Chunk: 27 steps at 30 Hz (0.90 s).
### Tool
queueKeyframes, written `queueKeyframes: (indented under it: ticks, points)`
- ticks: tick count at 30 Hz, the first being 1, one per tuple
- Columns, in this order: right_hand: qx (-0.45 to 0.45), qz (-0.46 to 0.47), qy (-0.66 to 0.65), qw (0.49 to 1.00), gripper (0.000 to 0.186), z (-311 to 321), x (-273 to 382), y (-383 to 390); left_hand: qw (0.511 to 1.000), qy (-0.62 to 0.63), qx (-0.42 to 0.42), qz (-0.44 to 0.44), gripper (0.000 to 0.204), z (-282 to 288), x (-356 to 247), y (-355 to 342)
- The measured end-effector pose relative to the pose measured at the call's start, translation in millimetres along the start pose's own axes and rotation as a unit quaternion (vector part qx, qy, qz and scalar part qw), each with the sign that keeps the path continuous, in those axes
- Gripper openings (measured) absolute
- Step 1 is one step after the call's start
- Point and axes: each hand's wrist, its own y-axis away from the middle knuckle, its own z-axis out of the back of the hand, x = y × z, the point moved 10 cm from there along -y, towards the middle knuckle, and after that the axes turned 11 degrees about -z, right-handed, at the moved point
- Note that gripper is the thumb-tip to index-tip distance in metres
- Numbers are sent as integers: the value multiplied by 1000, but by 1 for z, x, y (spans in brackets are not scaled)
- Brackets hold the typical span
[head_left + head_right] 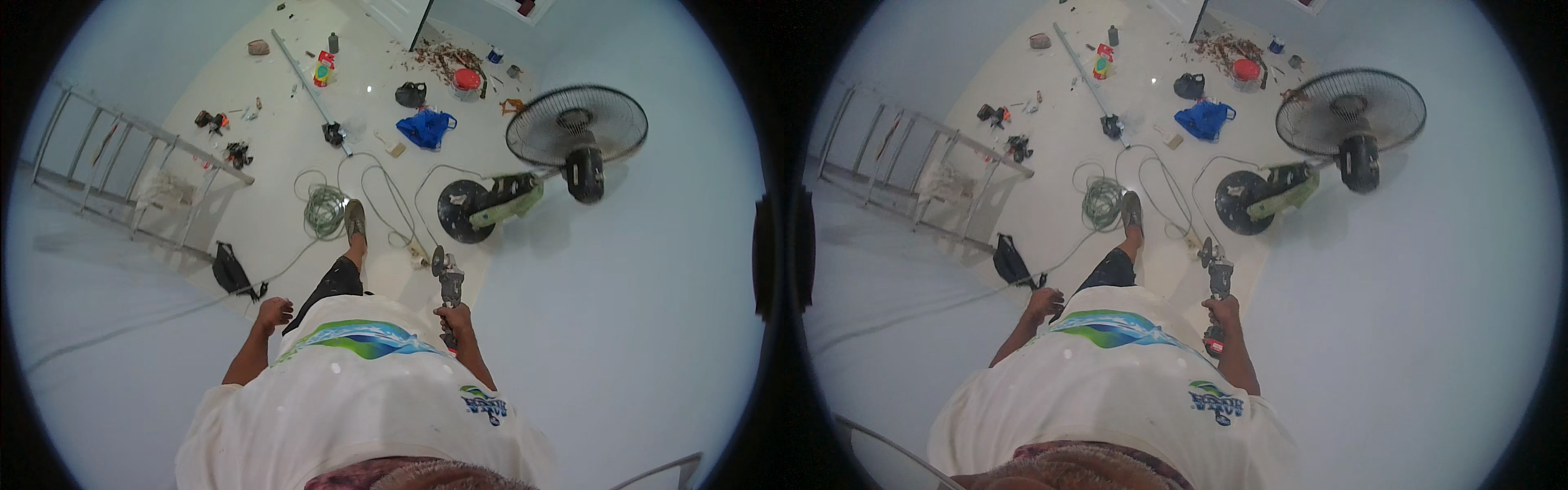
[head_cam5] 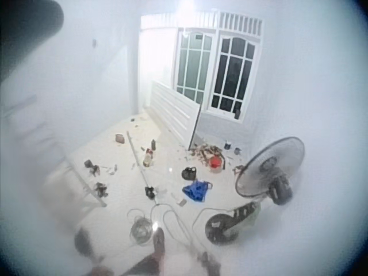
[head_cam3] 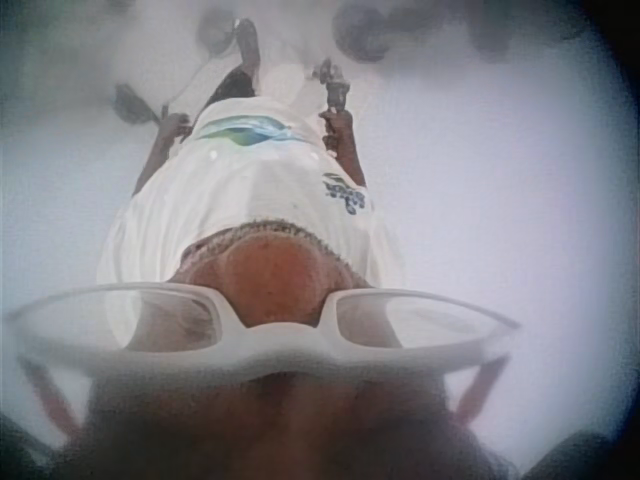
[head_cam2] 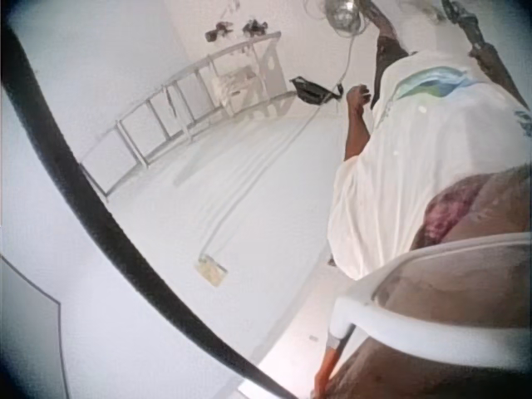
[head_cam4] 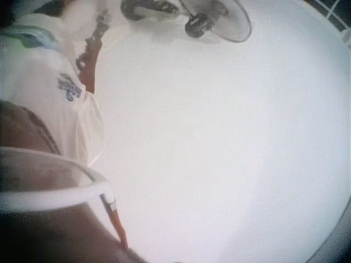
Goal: The person is installing a metal door frame. They use a hammer to secure the frame, then use a grinder to cut and smooth the metal. Finally, they search through a tool bag for screws.
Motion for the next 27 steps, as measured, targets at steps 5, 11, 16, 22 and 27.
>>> queueKeyframes:
  ticks: [5, 11, 16, 22, 27]
  points:
    - [-13, -10, 31, 999, 24, -33, 154, -24, 999, -33, 0, -24, 33, 6, -85, -134]
    - [-55, -56, 41, 996, 20, -52, 302, -36, 999, 22, -8, -23, 30, 24, -272, -255]
    - [-65, -32, 5, 997, 15, -69, 410, -80, 989, 60, -41, -131, 36, 36, -453, -332]
    - [-49, 29, -100, 993, 17, -94, 534, -148, 987, 47, -5, -153, 34, -16, -588, -387]
    - [-122, 48, -29, 991, 32, -106, 618, -237, 971, -40, 73, -223, 32, -89, -765, -491]
